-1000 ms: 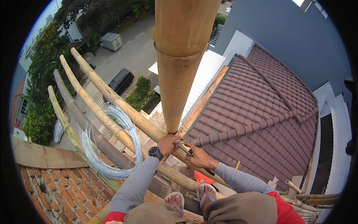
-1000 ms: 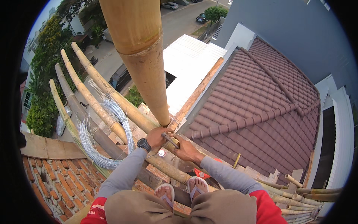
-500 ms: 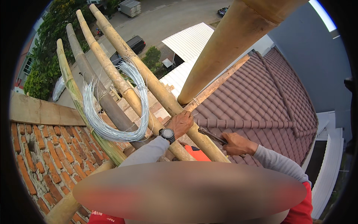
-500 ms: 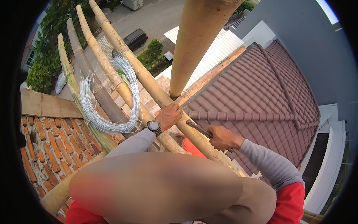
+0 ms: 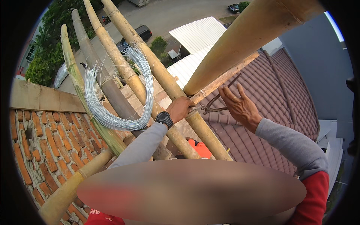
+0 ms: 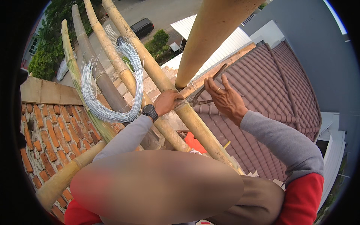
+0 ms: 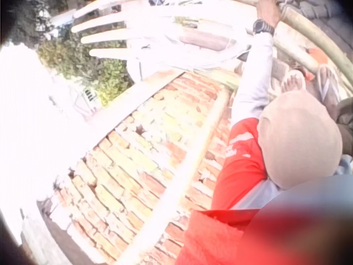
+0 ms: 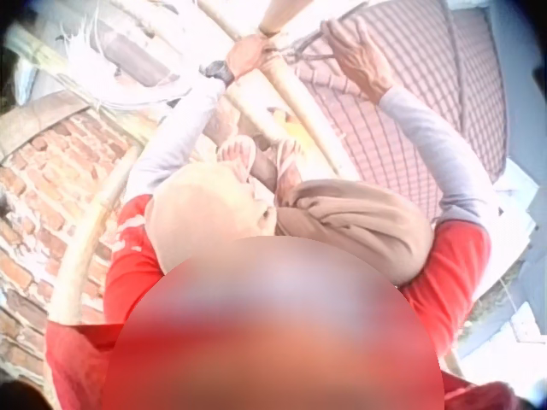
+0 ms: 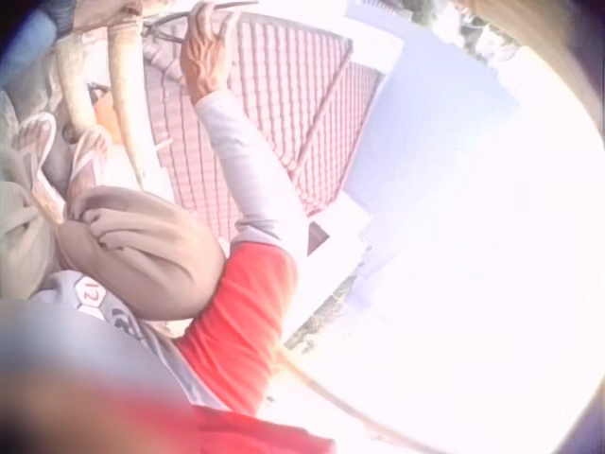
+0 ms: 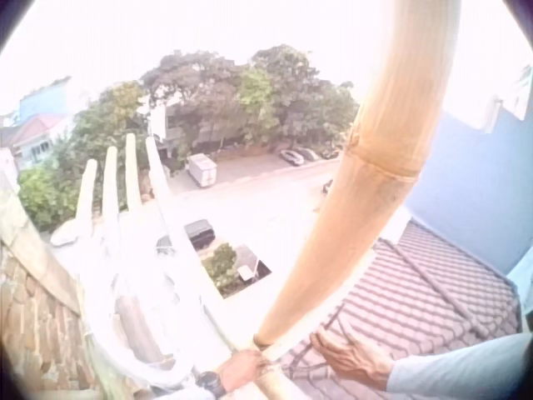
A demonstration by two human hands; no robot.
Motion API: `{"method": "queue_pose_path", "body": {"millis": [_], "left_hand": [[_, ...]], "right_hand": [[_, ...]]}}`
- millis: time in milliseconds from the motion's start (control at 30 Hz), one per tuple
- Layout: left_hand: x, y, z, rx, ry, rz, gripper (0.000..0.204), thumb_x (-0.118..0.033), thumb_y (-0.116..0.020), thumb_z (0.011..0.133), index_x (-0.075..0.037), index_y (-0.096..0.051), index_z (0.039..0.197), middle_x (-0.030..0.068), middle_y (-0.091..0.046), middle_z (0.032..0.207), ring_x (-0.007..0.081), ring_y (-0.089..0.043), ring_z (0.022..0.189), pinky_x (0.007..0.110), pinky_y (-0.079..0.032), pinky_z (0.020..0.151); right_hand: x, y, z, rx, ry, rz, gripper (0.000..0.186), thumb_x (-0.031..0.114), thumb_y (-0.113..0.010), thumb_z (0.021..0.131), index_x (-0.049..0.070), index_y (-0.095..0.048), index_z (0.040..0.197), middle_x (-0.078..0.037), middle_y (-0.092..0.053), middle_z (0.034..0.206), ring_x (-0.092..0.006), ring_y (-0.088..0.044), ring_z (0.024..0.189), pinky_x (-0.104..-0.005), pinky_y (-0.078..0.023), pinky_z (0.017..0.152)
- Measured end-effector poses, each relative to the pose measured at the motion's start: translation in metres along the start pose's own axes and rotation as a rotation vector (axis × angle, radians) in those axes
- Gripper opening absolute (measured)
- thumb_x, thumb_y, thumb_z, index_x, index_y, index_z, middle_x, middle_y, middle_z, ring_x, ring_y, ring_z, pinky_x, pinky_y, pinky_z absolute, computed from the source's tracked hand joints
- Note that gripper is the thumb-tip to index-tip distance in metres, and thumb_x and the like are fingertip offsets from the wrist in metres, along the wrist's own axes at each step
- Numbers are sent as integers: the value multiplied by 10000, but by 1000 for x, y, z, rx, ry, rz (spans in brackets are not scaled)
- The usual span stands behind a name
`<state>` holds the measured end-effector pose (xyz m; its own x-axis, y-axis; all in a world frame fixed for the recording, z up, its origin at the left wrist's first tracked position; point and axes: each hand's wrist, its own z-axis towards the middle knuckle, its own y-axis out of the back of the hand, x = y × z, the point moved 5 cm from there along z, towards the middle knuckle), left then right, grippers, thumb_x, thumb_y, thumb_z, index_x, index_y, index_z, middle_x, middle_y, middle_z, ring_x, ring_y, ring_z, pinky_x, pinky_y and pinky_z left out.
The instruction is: The person stands on a bamboo scaffold and uses pliers to cut and twist wire, securing bamboo poles together. The person repeatedly measures, cuts, and twists wire around the scaffold joints to fasten them.
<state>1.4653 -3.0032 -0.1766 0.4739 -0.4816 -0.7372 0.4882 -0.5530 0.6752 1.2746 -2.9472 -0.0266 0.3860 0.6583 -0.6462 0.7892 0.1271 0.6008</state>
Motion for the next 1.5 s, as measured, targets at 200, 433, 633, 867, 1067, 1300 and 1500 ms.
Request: {"method": "queue_pose_path", "body": {"millis": [200,433,633,867,1067,1300,1500], "left_hand": [[8,3,1,8,50,-36,176,-109,-756,815,-106,-785,988,110,-663,1030,319,-646,1037,435,-522,932],[13,1,6,36,103,-72,173,-106,-781,783,-103,-792,955,112,-668,1049,325,-641,1049,440,-515,936],[13,1,6,10,84,-71,169,-106,-783,778,-95,-791,946,120,-671,1028,338,-644,1021,449,-513,915],[17,-1,11,54,94,-104,171,-125,-788,766,-86,-790,933,132,-670,1005,340,-632,1037,454,-508,910],[12,0,12,39,94,-42,124,-96,-790,773,-72,-762,891,122,-671,1011,331,-648,1026,444,-522,902],[12,-1,15,75,174,-62,132,-76,-808,769,-84,-769,895,110,-688,1006,326,-670,1007,432,-539,893],[-16,10,8,5,158,11,346,-75,-741,726,-109,-741,1070,134,-671,1101,334,-644,1095,442,-517,946]], "right_hand": [[14,-14,20,-128,-76,-52,567,306,-569,941,137,-537,1480,-23,-241,1653,-176,-126,1549,-596,-188,1253],[24,-15,26,-161,-58,-108,615,310,-566,919,132,-499,1504,-36,-294,1612,-218,-156,1537,-604,-181,1252],[21,-17,39,-168,33,76,393,273,-576,955,139,-606,1324,-49,-446,1402,-245,-372,1407,-603,-246,1230],[-6,0,32,-295,17,64,352,195,-579,976,58,-533,1296,-149,-576,1238,-295,-547,1250,-483,-393,1174],[5,20,26,34,36,50,287,202,-618,950,-61,-687,1038,-142,-689,846,-294,-714,799,-445,-575,767],[-7,-19,33,518,-40,991,567,477,-796,847,-78,-713,929,-129,-686,703,-219,-728,739,-388,-593,675],[92,-41,-23,1173,-392,2314,395,329,-886,819,9,-656,842,-46,-639,689,-178,-679,604,-324,-602,555]]}}
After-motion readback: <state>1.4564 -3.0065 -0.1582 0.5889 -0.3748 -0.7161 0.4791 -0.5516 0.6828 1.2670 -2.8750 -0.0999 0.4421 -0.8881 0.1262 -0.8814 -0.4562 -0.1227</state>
